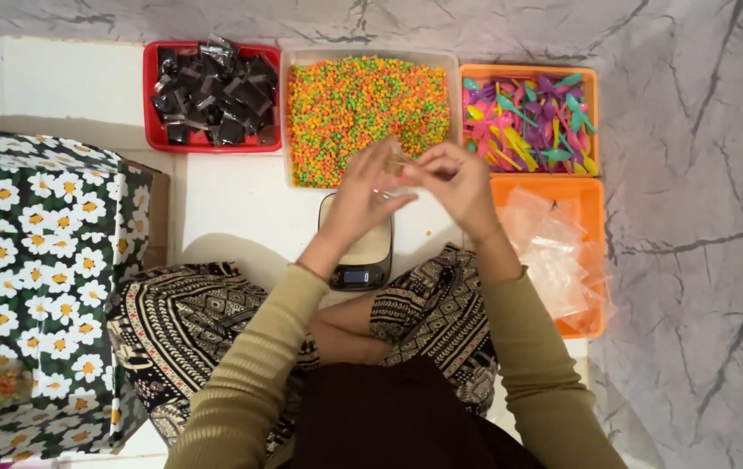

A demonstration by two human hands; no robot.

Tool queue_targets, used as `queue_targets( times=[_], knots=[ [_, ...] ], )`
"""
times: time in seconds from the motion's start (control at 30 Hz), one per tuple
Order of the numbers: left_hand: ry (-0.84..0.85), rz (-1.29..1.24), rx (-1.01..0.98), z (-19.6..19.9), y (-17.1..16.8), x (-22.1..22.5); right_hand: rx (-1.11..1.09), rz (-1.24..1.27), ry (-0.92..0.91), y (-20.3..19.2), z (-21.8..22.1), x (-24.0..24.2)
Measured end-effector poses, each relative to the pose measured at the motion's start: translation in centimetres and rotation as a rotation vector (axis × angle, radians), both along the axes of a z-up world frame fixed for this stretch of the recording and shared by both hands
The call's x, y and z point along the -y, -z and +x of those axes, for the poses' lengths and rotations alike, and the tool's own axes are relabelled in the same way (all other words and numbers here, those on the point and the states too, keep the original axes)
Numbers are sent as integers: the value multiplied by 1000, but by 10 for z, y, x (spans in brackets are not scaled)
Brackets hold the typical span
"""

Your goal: Packaging small colorful items into plastic bags by scooping them from a container, weighing them on a scale, and sealing the bags.

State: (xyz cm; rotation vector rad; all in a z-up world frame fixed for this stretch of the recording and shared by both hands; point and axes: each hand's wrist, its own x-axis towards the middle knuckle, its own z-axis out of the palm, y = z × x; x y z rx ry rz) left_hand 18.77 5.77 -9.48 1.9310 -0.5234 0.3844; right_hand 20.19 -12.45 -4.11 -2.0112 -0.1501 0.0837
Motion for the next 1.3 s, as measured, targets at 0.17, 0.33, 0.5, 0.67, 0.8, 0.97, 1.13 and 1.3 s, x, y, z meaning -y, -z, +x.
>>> queue_targets(
  times=[0.17,0.33,0.5,0.67,0.8,0.97,1.13,1.3],
  knots=[
    [-90,-23,-117,21,-7,-47,99,-43,66,80,58,36],
    [-218,43,-60,43,12,-84,45,-742,-164,232,89,65],
    [-331,-35,-146,47,15,-105,187,-1159,-188,272,90,65],
    [-375,-115,-164,49,23,-113,280,-1154,-235,276,86,66],
    [-396,-155,-150,52,32,-111,-96,-1317,-313,205,84,34],
    [-381,-169,-137,50,30,-113,-97,-1269,-377,196,86,36],
    [-371,-181,-193,45,28,-119,17,-783,-397,221,110,67],
    [-390,-170,-214,42,25,-128,64,-341,-344,164,130,38]
  ],
)
